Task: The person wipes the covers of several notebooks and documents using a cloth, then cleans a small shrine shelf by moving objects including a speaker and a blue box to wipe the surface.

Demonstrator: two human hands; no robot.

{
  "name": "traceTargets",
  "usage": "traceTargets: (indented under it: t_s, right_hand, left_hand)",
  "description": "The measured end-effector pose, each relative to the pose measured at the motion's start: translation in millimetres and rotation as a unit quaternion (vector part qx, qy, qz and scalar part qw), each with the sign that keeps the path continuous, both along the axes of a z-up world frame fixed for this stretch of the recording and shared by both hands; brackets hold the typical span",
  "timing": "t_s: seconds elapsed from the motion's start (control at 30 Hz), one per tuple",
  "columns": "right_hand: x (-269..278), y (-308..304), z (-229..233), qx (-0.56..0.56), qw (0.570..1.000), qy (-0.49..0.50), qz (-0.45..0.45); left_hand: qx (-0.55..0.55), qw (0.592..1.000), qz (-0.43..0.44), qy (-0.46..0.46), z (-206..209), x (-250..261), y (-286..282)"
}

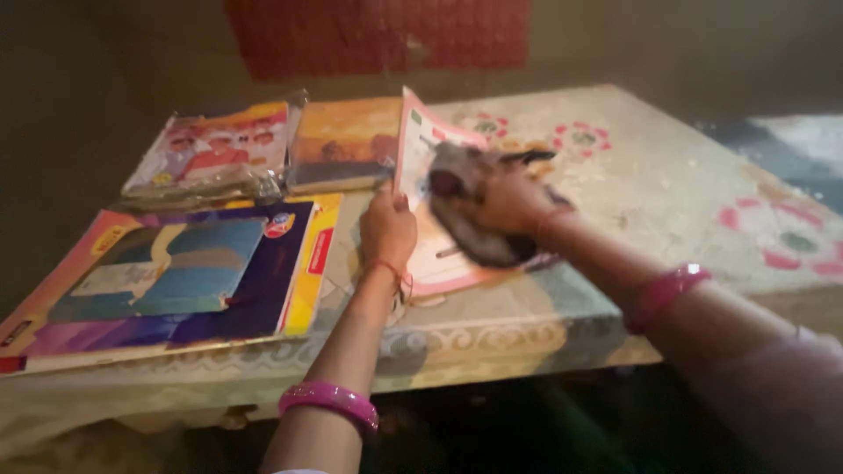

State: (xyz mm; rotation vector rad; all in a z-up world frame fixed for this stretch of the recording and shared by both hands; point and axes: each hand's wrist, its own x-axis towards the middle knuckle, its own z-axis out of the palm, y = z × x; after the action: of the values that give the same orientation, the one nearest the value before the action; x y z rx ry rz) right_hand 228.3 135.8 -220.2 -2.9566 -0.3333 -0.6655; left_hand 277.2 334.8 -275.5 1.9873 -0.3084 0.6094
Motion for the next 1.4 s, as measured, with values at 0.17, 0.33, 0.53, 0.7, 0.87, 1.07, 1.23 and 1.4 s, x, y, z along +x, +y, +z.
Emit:
traceTargets:
  t_s: [0.17, 0.33, 0.53, 0.7, 0.87, 1.07, 1.23, 1.4]
  right_hand:
    - [-17, 1, 1, 0.028, 0.993, 0.062, -0.092]
    - [-29, 31, -7, 0.022, 0.999, 0.028, 0.038]
    - [20, 9, 4, 0.058, 0.995, 0.036, -0.069]
    - [-12, 19, -2, -0.009, 0.990, 0.084, -0.109]
    - [-34, -12, -3, 0.002, 0.999, 0.050, -0.002]
    - [-53, 15, 3, -0.014, 0.994, 0.049, -0.100]
    - [-74, 32, -7, -0.025, 0.997, -0.030, 0.062]
    - [-61, -23, 26, -0.060, 0.994, 0.046, -0.079]
  left_hand:
    - [-0.008, 1.000, -0.023, -0.016, 8, -3, 2]
    - [-0.002, 1.000, -0.019, -0.021, 7, -3, 6]
    - [-0.001, 1.000, -0.009, 0.024, 18, -17, 2]
    - [0.006, 1.000, -0.007, 0.013, 18, -16, 2]
    - [0.000, 1.000, -0.025, -0.006, 14, -14, 4]
    - [-0.002, 1.000, -0.004, -0.013, 12, -11, 3]
    - [0.003, 1.000, -0.013, 0.010, 9, -7, 6]
    - [-0.023, 1.000, 0.003, -0.004, -3, 5, 0]
